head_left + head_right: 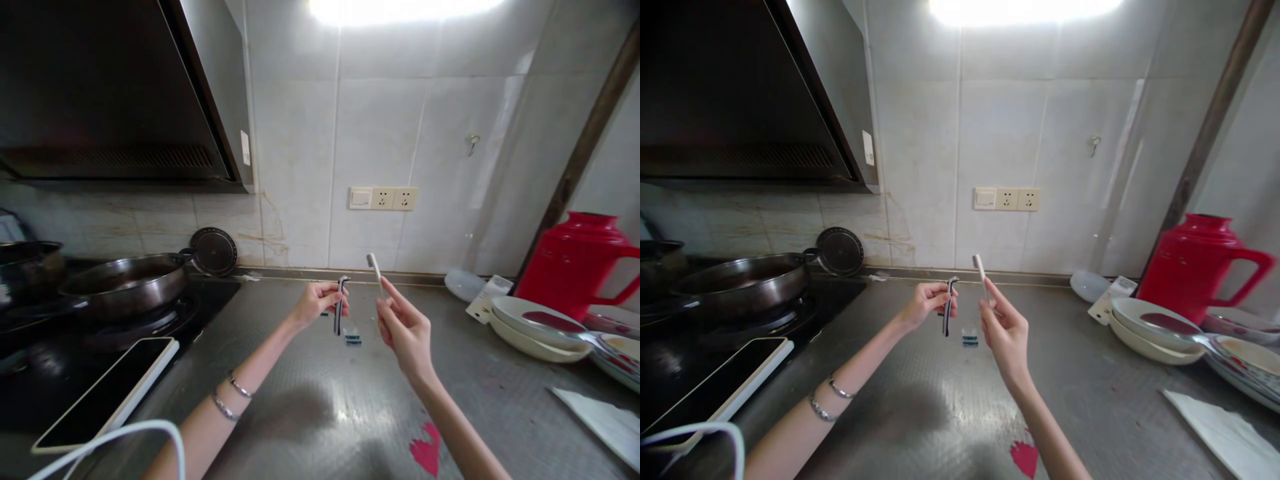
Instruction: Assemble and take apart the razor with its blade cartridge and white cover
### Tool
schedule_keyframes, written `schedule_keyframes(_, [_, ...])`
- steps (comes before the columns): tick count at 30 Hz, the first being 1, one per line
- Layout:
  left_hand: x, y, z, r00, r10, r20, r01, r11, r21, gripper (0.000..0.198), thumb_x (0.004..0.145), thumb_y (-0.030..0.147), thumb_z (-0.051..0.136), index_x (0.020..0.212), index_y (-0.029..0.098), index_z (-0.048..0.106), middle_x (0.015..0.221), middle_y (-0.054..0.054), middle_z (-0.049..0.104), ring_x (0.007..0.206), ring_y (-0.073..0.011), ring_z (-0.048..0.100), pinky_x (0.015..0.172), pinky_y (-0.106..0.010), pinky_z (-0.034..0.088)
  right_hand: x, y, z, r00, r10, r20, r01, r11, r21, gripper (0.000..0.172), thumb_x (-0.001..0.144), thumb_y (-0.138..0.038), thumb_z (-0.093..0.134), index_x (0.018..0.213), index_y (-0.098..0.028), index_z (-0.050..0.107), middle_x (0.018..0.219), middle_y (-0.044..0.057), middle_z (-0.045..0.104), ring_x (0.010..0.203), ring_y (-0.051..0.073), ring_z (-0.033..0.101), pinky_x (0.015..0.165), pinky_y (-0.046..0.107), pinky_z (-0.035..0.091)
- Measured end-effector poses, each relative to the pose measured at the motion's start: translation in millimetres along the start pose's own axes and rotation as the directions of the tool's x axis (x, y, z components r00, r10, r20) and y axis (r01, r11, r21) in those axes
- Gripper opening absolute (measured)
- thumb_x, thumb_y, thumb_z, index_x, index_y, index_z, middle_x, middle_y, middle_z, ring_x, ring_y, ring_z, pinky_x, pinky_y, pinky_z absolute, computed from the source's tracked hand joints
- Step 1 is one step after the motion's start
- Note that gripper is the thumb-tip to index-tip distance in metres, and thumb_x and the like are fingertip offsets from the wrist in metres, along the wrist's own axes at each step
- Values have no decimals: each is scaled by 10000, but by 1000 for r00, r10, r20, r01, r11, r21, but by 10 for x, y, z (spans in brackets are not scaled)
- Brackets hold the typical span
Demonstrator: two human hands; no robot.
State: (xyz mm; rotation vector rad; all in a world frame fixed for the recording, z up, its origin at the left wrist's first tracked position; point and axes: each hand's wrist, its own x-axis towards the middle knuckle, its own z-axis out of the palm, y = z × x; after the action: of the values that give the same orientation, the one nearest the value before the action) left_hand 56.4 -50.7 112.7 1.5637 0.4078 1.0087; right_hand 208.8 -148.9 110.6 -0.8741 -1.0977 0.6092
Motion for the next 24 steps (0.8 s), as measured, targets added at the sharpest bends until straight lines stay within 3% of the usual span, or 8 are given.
schedule_keyframes(2, [11,-15,-17,1000,7,2,-7,1000,6,332,734,381,610,885,87,584,712,-43,593,584,-124,598,605,-286,515,116,-83,-37,999,-40,33,40,999,8,537,765,-348,571,1279,-231,466,564,-68,368,380,30,272,300,151,211])
schedule_keyframes(6, [50,-54,-45,1000,7,-18,-8,1000,-30,326,744,386,585,902,102,566,643,19,507,512,-61,499,603,-288,523,347,-195,-93,975,-77,207,78,997,1,492,792,-368,533,1263,-235,478,706,-14,500,387,31,332,296,166,232])
schedule_keyframes(11, [92,-101,-58,995,40,-92,-45,997,-58,347,732,424,582,882,113,544,566,66,395,444,-29,362,481,-217,484,614,-290,-156,935,-74,347,104,992,-67,495,775,-376,564,1233,-196,503,707,2,544,451,60,409,390,203,341])
schedule_keyframes(17, [82,-159,-74,988,63,-144,-60,998,24,338,719,398,619,914,134,542,527,83,378,395,-24,357,360,-147,348,814,-415,-256,864,36,503,119,954,-274,458,724,-430,604,1088,-154,621,724,40,607,585,111,496,556,244,417])
schedule_keyframes(24, [79,-121,-97,977,73,-199,-55,994,96,407,725,417,596,988,106,600,625,19,483,493,-69,492,423,-199,465,989,-376,-413,811,218,543,124,842,-524,429,726,-497,563,928,-142,696,581,13,547,478,90,412,464,224,325])
